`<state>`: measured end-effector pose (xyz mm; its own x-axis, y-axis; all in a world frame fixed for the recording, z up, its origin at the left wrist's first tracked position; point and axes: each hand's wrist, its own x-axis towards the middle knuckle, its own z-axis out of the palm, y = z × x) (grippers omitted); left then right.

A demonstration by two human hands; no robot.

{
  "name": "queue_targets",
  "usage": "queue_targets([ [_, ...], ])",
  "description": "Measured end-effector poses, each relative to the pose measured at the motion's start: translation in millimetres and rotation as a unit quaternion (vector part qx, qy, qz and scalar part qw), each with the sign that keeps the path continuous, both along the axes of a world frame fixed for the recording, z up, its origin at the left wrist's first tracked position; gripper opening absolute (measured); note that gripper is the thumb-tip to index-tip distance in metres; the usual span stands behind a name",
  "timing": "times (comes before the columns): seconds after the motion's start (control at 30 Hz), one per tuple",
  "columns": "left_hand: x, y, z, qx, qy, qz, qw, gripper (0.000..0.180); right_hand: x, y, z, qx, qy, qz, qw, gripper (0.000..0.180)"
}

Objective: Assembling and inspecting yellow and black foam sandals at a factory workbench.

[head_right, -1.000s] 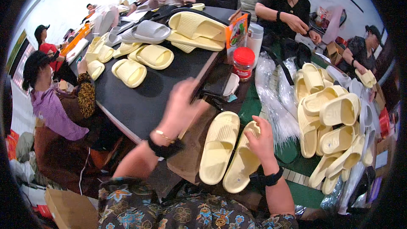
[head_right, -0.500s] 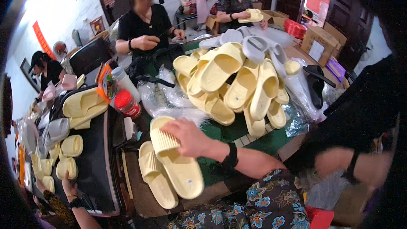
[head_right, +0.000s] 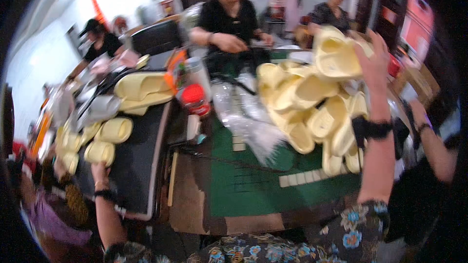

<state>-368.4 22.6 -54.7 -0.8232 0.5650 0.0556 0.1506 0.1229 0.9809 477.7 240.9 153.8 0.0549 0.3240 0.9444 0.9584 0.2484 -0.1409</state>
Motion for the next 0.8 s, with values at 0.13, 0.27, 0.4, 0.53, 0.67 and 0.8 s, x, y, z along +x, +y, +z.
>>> queue_targets([
  [0.13,10,-12,-4,0.18,-0.048,0.026,0.982,0.041,-29,-26,-63,-0.123,0.034,0.083,0.988,0.045],
  [0.27,58,-53,18,0.253,-0.112,0.067,0.959,0.034,-85,-62,-116,-0.207,0.092,0.217,0.95,0.032],
  [0.4,150,-100,41,0.271,-0.096,0.017,0.958,0.036,-144,-79,-142,-0.304,0.117,0.324,0.888,0.021],
  [0.53,229,-113,51,0.258,-0.077,-0.023,0.963,0.038,-204,-96,-166,-0.405,0.234,0.459,0.755,0.024],
  [0.67,283,-104,41,0.193,-0.135,-0.19,0.953,0.042,-242,-112,-185,-0.497,0.393,0.592,0.498,0.051],
  [0.8,315,-88,19,0.003,-0.068,-0.404,0.912,0.038,-259,-135,-211,-0.544,0.524,0.518,0.401,0.044],
])
